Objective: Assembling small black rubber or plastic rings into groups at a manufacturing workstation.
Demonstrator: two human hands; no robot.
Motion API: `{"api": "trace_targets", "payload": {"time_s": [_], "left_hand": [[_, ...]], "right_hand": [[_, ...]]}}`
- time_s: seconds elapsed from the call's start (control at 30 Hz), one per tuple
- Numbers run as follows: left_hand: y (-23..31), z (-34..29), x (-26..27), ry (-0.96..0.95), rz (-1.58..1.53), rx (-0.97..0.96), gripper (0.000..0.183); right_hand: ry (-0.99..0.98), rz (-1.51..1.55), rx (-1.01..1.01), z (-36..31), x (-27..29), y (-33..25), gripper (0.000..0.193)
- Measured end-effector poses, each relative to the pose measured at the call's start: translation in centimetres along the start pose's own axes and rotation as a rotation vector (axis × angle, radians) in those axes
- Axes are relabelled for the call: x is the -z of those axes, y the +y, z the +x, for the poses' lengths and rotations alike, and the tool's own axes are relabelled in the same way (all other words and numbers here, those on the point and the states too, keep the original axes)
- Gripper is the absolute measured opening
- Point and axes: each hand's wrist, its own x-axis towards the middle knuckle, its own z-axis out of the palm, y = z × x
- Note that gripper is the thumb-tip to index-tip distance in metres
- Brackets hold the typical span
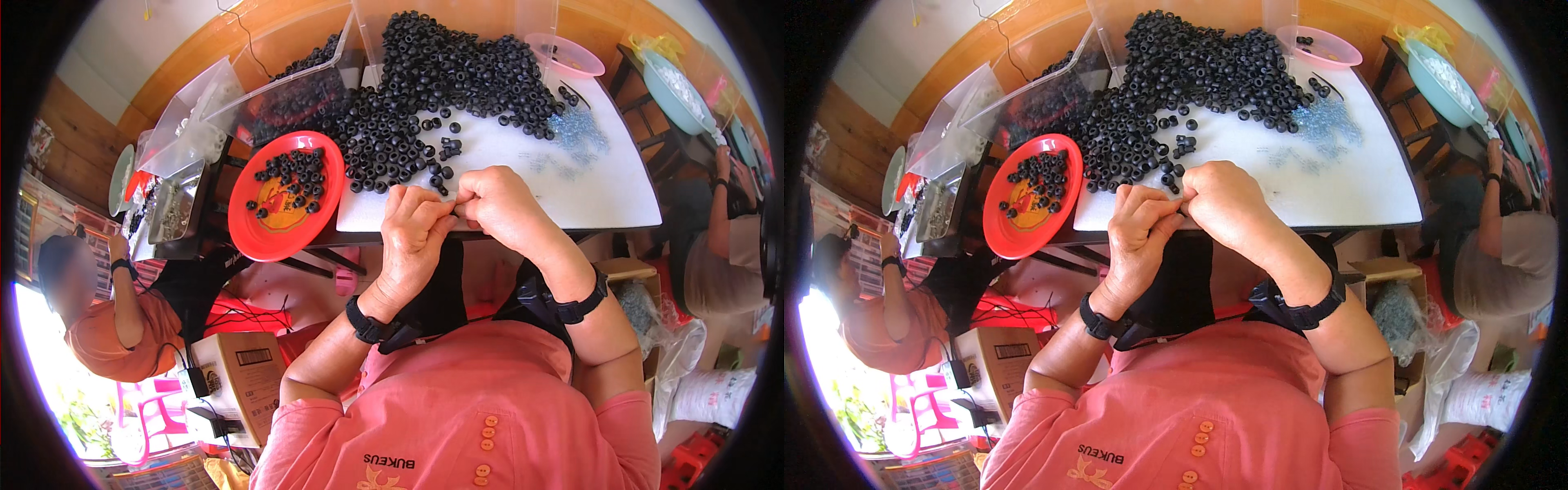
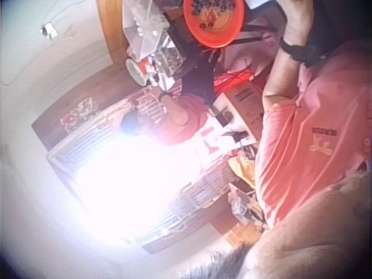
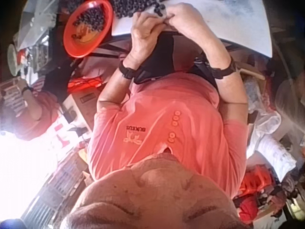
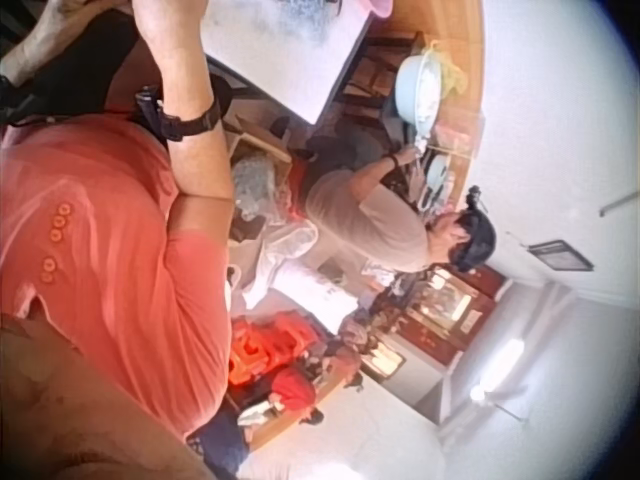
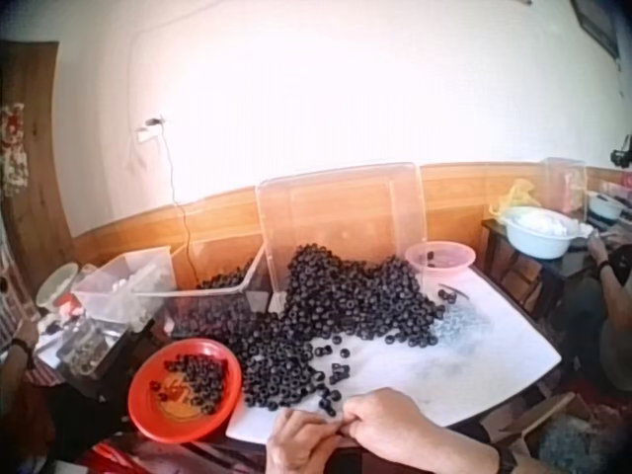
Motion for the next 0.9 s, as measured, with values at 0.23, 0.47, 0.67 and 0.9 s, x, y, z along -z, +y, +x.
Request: {"api": "trace_targets", "payload": {"time_s": [0.23, 0.47, 0.67, 0.9], "left_hand": [[0.4, 0.0, 0.1, -0.006, 0.056, -0.034, 0.025], [0.0, 0.2, -0.1, -0.039, 0.133, -0.15, 0.027], [-0.6, 1.0, -0.3, -0.115, 0.089, -0.172, 0.026], [-0.7, 1.1, -0.1, -0.188, 0.153, -0.171, 0.023]], "right_hand": [[-0.015, -0.053, 0.019, 0.0, -0.1, 0.3, 0.009], [-0.027, -0.156, 0.049, -0.1, 0.3, 0.1, 0.013], [-0.091, -0.042, 0.015, 0.7, 1.2, 0.2, 0.013], [-0.129, -0.123, 0.089, 1.2, 1.1, 0.2, 0.014]]}}
